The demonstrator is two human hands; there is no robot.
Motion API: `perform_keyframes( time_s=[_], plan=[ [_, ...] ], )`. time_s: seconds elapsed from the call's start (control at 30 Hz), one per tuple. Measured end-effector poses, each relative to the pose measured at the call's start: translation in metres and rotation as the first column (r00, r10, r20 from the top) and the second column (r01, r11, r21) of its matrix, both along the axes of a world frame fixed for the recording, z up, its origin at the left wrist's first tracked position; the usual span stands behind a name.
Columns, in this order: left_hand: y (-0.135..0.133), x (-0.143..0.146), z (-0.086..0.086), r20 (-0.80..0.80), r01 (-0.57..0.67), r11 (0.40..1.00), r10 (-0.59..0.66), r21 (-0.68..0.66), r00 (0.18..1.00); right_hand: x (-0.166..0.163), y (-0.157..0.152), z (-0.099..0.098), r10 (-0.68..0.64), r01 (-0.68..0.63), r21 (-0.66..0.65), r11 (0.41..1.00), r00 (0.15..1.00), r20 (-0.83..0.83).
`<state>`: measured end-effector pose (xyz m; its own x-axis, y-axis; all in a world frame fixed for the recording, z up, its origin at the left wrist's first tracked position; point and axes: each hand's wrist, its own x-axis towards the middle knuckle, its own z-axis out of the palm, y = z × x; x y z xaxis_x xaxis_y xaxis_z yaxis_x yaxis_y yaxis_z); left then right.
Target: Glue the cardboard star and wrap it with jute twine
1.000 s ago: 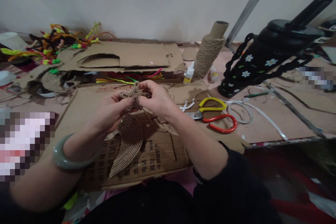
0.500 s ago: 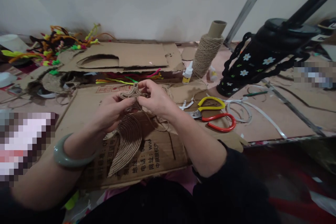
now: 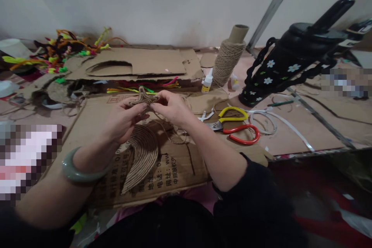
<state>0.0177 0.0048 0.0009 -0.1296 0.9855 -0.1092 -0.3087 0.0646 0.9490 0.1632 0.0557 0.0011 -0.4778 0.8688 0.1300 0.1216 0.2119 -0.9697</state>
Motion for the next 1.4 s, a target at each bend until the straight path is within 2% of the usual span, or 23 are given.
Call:
perform_keyframes(
  time_s=[0.13,0.33,0.73,0.93,1.17,1.3,1.4],
  plan=[
    [0.001,-0.005,0.0,-0.092,0.082,0.996,-0.083,-0.024,0.992,0.004,0.002,0.001,0.025,-0.025,-0.013,1.0,1.0,0.001],
    [0.001,-0.007,-0.001,-0.159,0.174,0.983,-0.181,-0.055,0.971,0.007,0.0,0.004,0.096,-0.102,0.07,0.992,0.991,0.092],
    [0.001,0.002,-0.003,-0.088,0.144,0.987,-0.15,-0.065,0.985,0.001,0.001,-0.004,0.036,-0.064,0.16,0.985,0.984,0.175],
    [0.0,0.003,0.0,-0.103,0.105,0.993,-0.109,-0.048,0.989,0.0,0.0,-0.001,0.093,-0.1,0.078,0.992,0.992,0.084],
    [-0.001,0.005,-0.002,-0.112,0.099,0.993,-0.106,-0.065,0.988,-0.004,-0.001,-0.008,-0.003,-0.044,0.226,0.973,0.978,0.207],
    [0.001,0.003,-0.001,-0.085,0.095,0.994,-0.099,-0.055,0.991,-0.004,-0.001,-0.005,0.042,-0.054,0.112,0.992,0.993,0.108],
    [0.001,0.002,-0.001,-0.071,0.115,0.992,-0.118,-0.049,0.99,-0.003,0.0,-0.003,0.044,-0.05,0.082,0.995,0.996,0.071]
  ],
)
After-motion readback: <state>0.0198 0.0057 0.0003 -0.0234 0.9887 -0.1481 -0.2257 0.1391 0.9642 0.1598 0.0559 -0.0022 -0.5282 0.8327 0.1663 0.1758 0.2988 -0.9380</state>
